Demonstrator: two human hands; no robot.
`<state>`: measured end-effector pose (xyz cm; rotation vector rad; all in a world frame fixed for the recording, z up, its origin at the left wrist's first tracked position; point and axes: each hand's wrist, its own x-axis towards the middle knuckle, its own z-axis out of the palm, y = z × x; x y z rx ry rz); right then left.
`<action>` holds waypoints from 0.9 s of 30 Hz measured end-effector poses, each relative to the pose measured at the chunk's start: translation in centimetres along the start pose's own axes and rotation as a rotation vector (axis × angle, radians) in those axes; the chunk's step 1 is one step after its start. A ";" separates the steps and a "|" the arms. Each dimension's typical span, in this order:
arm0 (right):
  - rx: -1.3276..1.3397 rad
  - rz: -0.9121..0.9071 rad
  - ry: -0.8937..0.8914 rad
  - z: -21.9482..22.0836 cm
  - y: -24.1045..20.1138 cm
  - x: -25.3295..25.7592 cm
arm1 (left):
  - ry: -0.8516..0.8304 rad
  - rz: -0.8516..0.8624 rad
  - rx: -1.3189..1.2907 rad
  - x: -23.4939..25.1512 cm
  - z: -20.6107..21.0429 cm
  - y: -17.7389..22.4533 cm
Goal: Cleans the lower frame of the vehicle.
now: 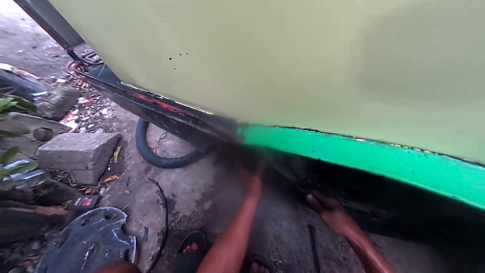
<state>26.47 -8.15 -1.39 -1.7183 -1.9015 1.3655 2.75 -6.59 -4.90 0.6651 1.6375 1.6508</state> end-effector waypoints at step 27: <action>-0.636 0.116 0.046 1.4 -7.4 0.0 | -0.105 -0.210 0.200 -0.5 -0.9 2.8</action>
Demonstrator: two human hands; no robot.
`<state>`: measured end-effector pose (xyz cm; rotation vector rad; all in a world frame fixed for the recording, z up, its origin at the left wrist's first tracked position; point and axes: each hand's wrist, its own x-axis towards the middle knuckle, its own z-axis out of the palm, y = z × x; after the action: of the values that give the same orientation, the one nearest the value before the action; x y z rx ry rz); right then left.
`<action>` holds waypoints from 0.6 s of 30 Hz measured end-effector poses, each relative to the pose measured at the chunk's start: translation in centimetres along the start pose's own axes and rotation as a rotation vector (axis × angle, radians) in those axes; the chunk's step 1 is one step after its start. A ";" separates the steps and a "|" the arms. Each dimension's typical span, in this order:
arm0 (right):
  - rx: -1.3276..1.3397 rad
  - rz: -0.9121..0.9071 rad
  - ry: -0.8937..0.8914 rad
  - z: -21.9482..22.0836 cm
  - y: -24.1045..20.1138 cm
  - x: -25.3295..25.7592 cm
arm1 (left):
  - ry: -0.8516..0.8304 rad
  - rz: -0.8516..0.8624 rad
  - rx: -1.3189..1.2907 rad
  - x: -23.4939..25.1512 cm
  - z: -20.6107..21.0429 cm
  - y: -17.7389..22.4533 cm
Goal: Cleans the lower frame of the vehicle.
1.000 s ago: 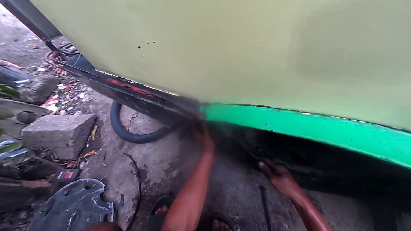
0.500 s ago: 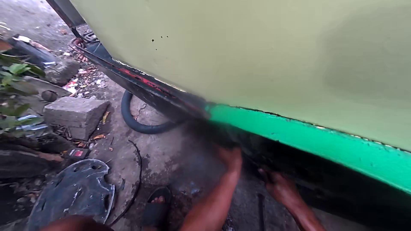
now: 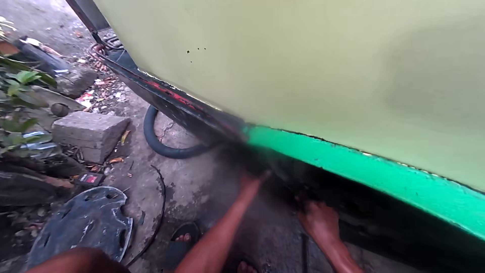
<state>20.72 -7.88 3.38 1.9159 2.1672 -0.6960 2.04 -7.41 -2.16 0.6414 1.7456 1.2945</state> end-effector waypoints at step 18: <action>1.358 0.247 -0.288 1.3 3.4 1.8 | -0.344 0.087 0.206 7.2 -4.7 4.7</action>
<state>23.53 -6.59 0.71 2.1666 1.1841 -2.5843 -5.98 -2.48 0.38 1.0052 1.5882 0.9973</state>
